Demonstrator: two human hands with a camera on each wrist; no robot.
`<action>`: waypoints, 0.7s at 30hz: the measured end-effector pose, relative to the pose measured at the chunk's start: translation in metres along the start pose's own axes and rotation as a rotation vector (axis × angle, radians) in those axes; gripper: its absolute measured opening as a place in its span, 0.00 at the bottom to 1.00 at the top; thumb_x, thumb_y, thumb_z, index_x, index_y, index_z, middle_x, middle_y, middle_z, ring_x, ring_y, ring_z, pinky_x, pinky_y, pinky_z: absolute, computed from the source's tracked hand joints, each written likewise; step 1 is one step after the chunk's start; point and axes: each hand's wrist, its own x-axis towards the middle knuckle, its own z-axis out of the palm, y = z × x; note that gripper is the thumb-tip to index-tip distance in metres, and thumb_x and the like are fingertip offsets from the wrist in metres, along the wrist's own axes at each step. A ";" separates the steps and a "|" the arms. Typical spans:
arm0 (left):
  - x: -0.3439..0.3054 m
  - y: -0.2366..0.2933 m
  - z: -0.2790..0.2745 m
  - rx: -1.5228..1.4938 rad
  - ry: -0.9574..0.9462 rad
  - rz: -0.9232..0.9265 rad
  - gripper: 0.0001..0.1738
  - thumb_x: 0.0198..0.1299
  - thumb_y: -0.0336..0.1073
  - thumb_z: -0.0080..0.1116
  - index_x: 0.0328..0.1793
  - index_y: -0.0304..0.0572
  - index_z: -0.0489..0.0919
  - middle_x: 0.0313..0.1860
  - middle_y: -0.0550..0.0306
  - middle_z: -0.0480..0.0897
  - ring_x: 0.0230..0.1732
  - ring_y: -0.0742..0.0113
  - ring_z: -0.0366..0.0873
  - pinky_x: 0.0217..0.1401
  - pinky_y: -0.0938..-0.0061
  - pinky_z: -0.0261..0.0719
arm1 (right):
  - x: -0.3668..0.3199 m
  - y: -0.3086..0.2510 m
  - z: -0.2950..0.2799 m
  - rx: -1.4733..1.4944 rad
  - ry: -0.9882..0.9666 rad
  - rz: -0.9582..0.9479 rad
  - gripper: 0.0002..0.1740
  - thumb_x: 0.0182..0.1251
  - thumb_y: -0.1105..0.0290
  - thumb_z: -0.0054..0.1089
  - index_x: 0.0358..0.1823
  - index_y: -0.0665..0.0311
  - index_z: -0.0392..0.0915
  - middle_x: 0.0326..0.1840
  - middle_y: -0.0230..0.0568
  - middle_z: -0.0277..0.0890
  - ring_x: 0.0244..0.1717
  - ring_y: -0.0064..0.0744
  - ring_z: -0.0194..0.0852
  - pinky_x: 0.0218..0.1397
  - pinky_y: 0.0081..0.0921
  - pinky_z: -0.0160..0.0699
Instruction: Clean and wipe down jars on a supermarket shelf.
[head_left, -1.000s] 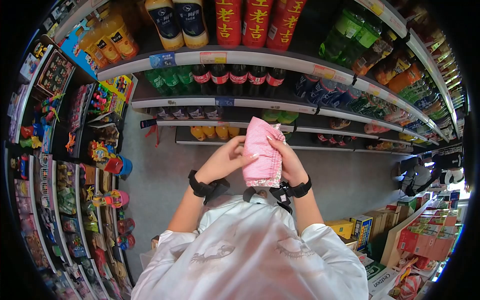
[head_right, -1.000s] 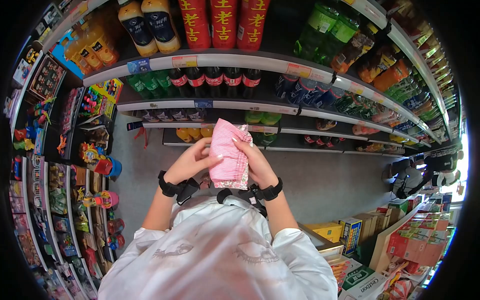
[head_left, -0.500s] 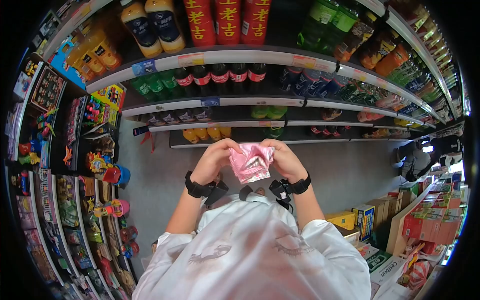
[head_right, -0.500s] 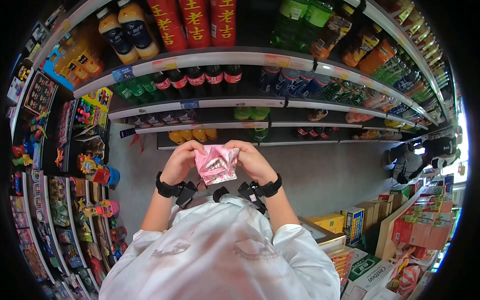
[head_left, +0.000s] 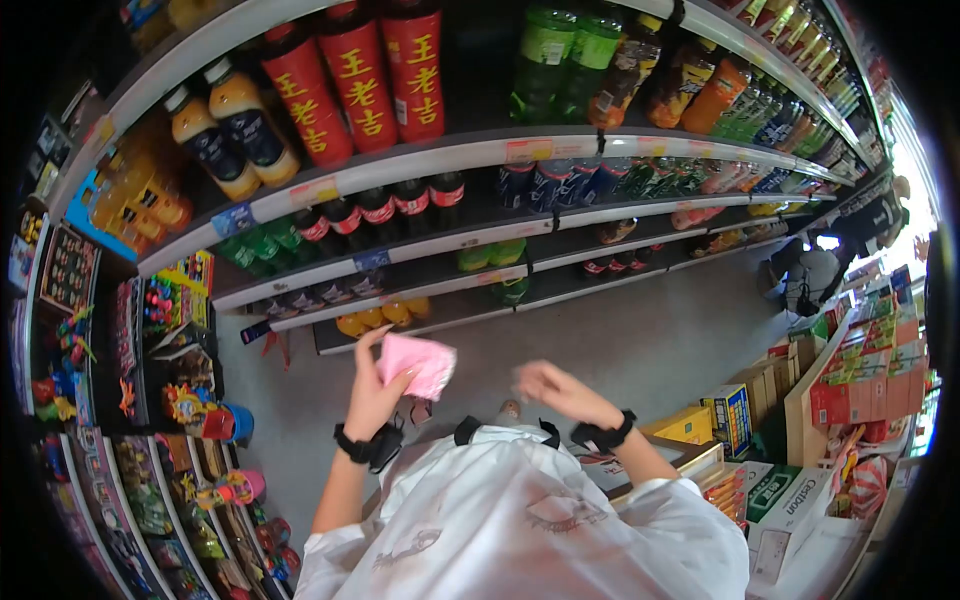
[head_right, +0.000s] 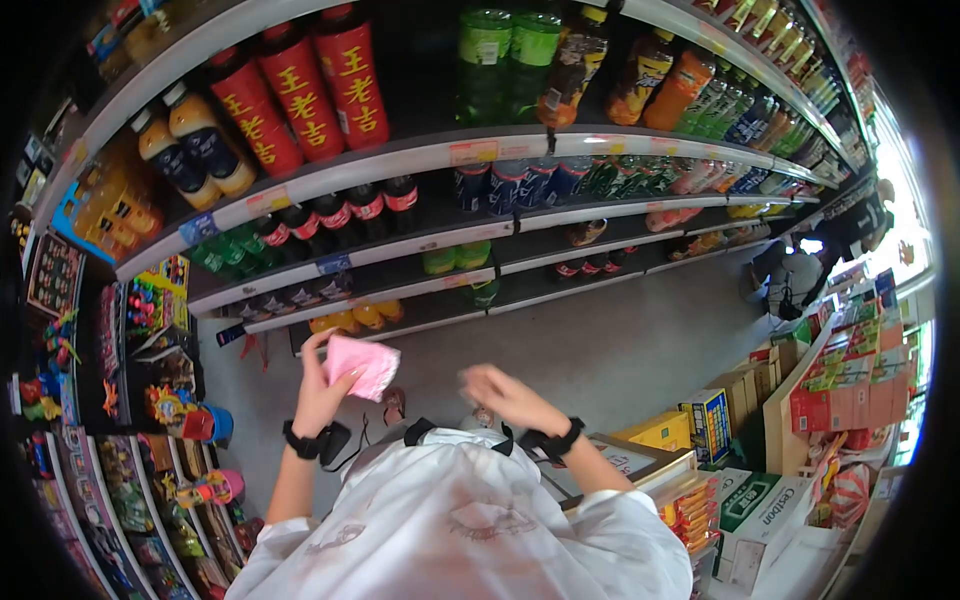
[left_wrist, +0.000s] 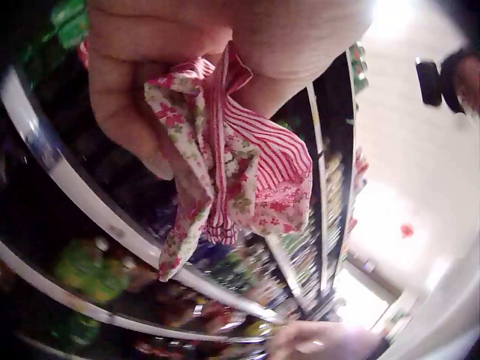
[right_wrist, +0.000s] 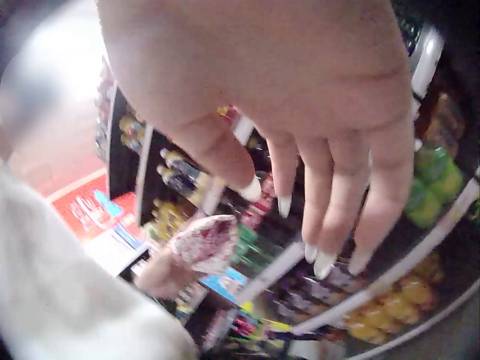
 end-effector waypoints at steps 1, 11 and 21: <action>-0.007 0.001 -0.012 0.320 0.002 0.068 0.25 0.58 0.32 0.60 0.60 0.40 0.66 0.40 0.49 0.80 0.45 0.60 0.80 0.47 0.71 0.77 | -0.025 0.005 -0.007 -0.300 -0.036 0.122 0.19 0.71 0.60 0.49 0.57 0.63 0.70 0.46 0.38 0.76 0.47 0.27 0.74 0.50 0.25 0.73; -0.133 -0.049 -0.118 1.233 -1.158 -0.396 0.18 0.45 0.50 0.55 0.36 0.49 0.82 0.30 0.44 0.82 0.34 0.45 0.81 0.40 0.53 0.77 | -0.178 0.099 0.039 -0.146 -0.550 0.518 0.25 0.56 0.53 0.59 0.44 0.67 0.79 0.38 0.49 0.82 0.37 0.41 0.80 0.41 0.37 0.73; -0.189 -0.081 -0.151 0.519 -1.045 -0.543 0.28 0.52 0.55 0.54 0.49 0.41 0.80 0.37 0.41 0.83 0.37 0.47 0.81 0.42 0.60 0.75 | -0.158 0.096 0.070 -0.108 -0.323 0.670 0.23 0.57 0.53 0.58 0.42 0.67 0.79 0.36 0.50 0.81 0.35 0.42 0.79 0.39 0.38 0.73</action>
